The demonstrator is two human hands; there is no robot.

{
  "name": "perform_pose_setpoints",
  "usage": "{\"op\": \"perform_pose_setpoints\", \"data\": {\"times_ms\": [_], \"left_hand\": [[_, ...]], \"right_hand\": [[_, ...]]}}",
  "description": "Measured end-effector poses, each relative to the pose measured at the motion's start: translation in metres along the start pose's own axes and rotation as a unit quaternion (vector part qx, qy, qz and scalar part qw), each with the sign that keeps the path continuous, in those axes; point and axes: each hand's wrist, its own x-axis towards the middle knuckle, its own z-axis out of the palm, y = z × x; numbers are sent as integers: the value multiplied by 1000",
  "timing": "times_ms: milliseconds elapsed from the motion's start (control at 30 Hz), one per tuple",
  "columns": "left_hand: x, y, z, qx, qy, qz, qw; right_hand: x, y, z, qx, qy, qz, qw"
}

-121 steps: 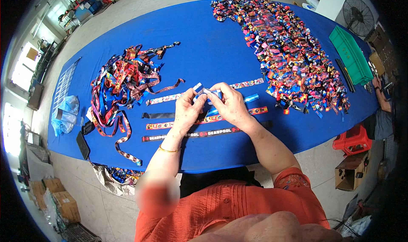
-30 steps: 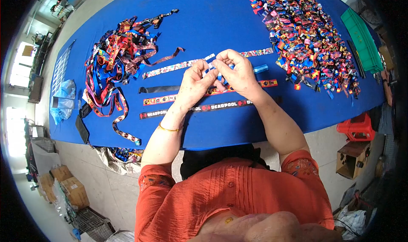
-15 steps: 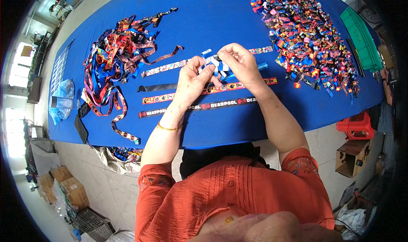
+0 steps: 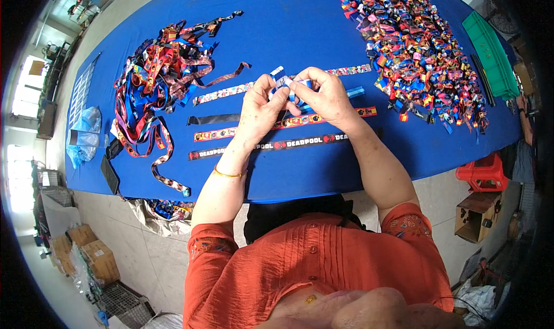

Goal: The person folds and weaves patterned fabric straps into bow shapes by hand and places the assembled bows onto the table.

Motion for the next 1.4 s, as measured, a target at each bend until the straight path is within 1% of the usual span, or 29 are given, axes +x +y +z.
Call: {"op": "perform_pose_setpoints", "data": {"times_ms": [100,167,200,300,400,467,600,633,667,733,867,933,1067,1133,1233,1400], "left_hand": [[-1,4,2,-35,-8,-15,999],[-2,6,-1,-65,-26,-29,997],[-3,7,-1,-55,-25,-35,998],[-3,8,-1,-31,-24,-49,998],[-3,11,-1,-15,-26,-51,998],[-2,10,-2,-5,-27,-49,998],[0,6,-4,-48,-12,-60,997],[0,6,-4,-51,-5,-64,997],[0,7,-4,-53,1,-67,996],[1,3,-7,-49,11,-43,998],[-1,3,-7,-56,42,1,998],[-1,3,-7,-47,55,7,997],[0,1,-8,-54,82,20,995],[0,2,-8,-55,84,15,995],[0,2,-8,-57,83,13,995],[1,-1,-9,-44,86,21,995]], "right_hand": [[1,5,3,52,15,-3,999],[2,13,6,57,38,-19,998],[4,15,6,59,49,-28,997],[5,16,3,28,67,-12,997],[8,22,5,50,81,-33,995],[7,21,4,41,91,-33,995],[10,22,0,16,134,-55,989],[10,20,-3,-7,128,-39,991],[10,20,-5,-19,133,-44,990],[11,19,-6,-43,143,-53,987],[10,13,-8,-32,161,-49,985],[11,12,-10,-12,164,-39,986],[13,18,-12,-8,182,-50,982],[14,18,-13,-2,186,-56,981],[11,10,-13,8,183,-40,982],[13,15,-15,-43,198,-58,978]]}}
